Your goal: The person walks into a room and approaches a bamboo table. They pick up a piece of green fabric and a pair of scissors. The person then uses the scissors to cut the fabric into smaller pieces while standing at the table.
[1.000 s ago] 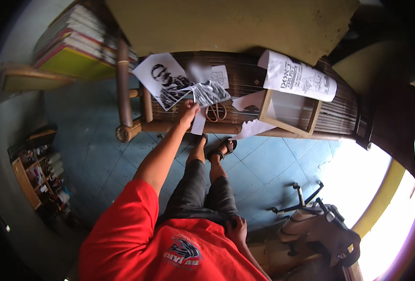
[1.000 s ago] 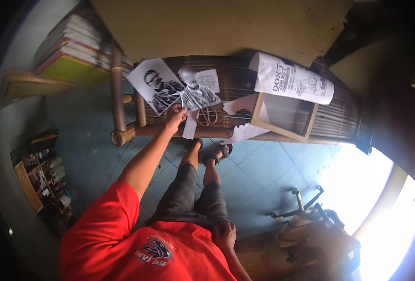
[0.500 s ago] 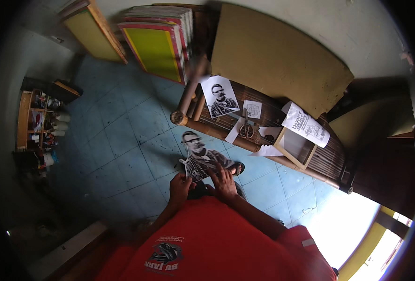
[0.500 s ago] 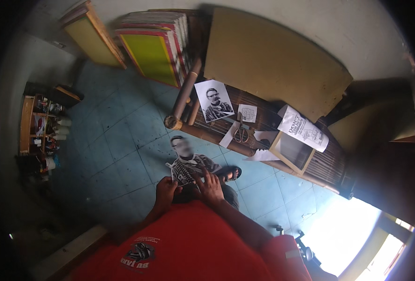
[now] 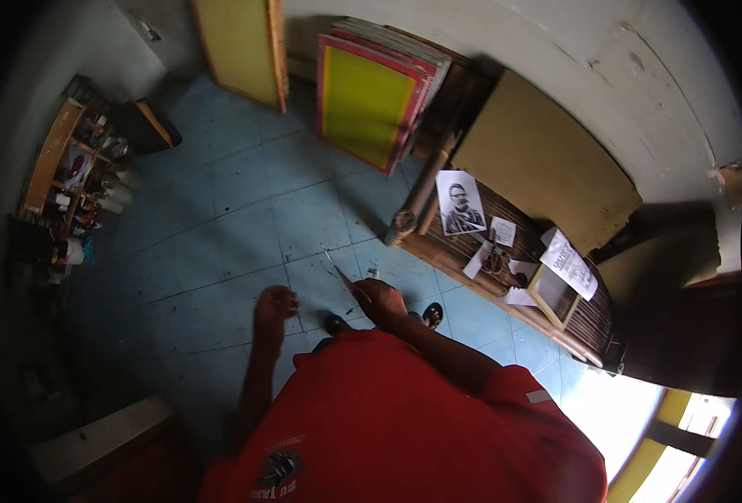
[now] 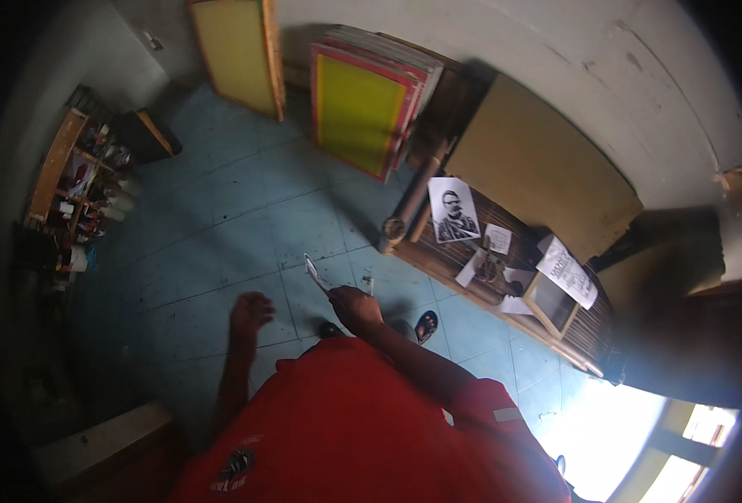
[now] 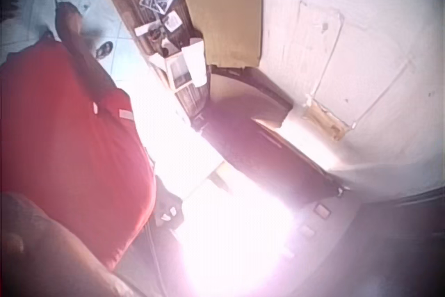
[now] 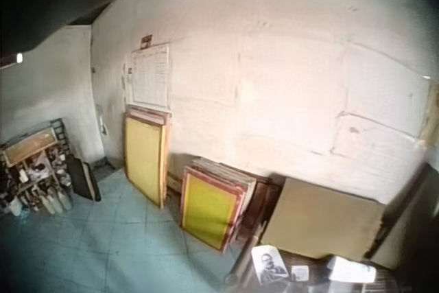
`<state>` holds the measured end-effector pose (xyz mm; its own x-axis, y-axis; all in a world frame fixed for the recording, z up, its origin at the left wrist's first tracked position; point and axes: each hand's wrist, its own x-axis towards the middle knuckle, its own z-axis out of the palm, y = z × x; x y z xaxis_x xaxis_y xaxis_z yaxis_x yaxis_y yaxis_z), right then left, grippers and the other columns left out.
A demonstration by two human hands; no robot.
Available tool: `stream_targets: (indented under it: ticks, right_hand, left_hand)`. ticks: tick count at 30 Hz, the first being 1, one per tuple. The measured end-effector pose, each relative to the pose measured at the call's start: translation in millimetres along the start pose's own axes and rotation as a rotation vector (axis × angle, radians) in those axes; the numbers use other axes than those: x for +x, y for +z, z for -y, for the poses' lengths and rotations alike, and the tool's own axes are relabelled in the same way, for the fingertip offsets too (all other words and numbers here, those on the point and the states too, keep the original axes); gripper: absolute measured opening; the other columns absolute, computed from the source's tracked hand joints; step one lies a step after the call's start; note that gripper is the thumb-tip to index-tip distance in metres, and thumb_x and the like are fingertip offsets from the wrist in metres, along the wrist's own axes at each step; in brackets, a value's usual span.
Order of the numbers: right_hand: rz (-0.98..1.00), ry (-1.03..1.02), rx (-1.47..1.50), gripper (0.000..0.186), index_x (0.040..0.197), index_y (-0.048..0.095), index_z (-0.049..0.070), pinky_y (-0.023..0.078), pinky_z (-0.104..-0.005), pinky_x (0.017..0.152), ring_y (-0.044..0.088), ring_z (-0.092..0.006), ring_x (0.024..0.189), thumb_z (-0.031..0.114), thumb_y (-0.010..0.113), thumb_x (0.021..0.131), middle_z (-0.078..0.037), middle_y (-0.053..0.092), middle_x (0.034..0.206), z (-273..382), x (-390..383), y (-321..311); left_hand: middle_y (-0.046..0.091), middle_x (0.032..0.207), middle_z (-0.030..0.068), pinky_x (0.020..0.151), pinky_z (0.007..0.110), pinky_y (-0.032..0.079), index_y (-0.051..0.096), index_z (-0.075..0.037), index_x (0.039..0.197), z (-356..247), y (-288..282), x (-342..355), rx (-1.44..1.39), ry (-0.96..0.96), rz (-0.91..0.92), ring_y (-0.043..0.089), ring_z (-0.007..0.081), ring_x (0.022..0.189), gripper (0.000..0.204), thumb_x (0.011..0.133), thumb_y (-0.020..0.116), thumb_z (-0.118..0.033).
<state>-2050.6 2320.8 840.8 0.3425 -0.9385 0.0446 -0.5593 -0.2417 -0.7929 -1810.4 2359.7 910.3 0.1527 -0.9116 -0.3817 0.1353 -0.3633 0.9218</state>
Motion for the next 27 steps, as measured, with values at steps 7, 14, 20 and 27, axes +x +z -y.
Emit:
stream_targets:
  ticks: [7, 14, 20, 27]
  right_hand:
    - [0.055, 0.119, 0.019, 0.018, 0.098, 0.063, 0.008, 0.051, -0.0398, 0.072, 0.063, -0.0315, 0.083, 0.020, 0.060, 0.084, -0.011, 0.065, 0.089, 16, 68, 66]
    - [0.020, 0.021, 0.009, 0.021, 0.101, 0.063, 0.011, 0.050, -0.0403, 0.079, 0.062, -0.0318, 0.093, 0.023, 0.059, 0.084, -0.012, 0.064, 0.105, 20, 189, 114]
    - [0.049, -0.174, 0.072, 0.020, 0.100, 0.062, 0.006, 0.050, -0.0399, 0.072, 0.061, -0.0315, 0.085, 0.020, 0.056, 0.087, -0.011, 0.063, 0.093, 73, 304, 100]
    - [-0.001, -0.149, 0.265, 0.020, 0.102, 0.062, 0.002, 0.050, -0.0330, 0.067, 0.063, -0.0255, 0.075, 0.014, 0.061, 0.086, -0.012, 0.065, 0.092, 144, 384, 90]
  left_hand:
    - [0.059, 0.109, 0.0118, 0.086, 0.036, 0.046, 0.050, -0.001, 0.118, -237, -131, 46, 0.030, 0.731, 0.041, 0.058, 0.0210, 0.096, 0.047, 0.091, 0.050, -0.040]
    - [0.056, 0.110, 0.0131, 0.086, 0.039, 0.044, 0.049, 0.002, 0.117, -279, -206, 117, 0.371, 0.823, 0.075, 0.056, 0.0229, 0.098, 0.059, 0.091, 0.044, -0.051]
    - [0.055, 0.107, 0.0103, 0.085, 0.032, 0.043, 0.049, -0.002, 0.118, -180, -263, 196, 0.609, 0.139, -0.046, 0.053, 0.0203, 0.101, 0.035, 0.093, 0.052, -0.026]
    - [0.050, 0.124, 0.0140, 0.086, 0.043, 0.043, 0.030, -0.014, 0.137, -75, -287, 258, 0.193, -0.420, -0.033, 0.054, 0.0280, 0.105, 0.054, 0.089, 0.053, -0.025]
